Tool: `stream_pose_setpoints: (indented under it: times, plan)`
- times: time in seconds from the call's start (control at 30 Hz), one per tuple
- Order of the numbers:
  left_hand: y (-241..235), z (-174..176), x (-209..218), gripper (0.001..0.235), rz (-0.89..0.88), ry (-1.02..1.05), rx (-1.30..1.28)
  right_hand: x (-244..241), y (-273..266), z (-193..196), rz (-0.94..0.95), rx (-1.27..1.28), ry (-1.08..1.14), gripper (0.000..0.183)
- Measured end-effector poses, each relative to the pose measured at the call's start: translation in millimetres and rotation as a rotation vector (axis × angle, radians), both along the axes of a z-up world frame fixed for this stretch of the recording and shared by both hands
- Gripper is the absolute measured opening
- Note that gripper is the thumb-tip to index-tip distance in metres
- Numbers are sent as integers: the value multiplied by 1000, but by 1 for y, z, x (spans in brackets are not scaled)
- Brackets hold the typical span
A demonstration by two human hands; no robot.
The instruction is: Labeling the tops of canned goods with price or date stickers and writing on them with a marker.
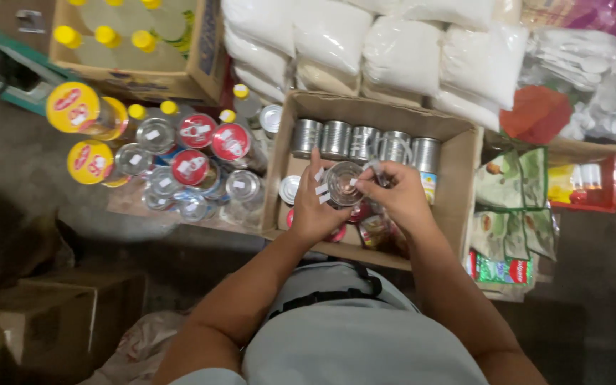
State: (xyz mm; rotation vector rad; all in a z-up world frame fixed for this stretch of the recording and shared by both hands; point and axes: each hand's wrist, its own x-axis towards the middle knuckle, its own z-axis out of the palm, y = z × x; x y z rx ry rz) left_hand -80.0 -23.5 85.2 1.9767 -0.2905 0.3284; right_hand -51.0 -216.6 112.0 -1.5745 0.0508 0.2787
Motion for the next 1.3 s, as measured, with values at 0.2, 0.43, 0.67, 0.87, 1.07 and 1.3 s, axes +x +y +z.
stream_pose_setpoints:
  times: [0.2,0.43,0.67,0.87,1.07,1.3]
  plan:
    - [30,30,2,129,30,-182,-5,1,47,23,73,-132,-114,12]
    - [56,46,-1,121,18,-267,40,-3,80,54,-6,-379,-221,13]
    - [73,54,2,120,-13,-310,34,6,84,50,-127,-276,-195,23]
    - [84,62,4,121,-9,-284,35,12,92,92,-450,461,-7,21]
    - [87,71,5,124,24,-292,-12,14,77,37,-252,635,-283,60]
    - [86,81,7,119,56,-367,40,1,121,94,-172,28,-695,17]
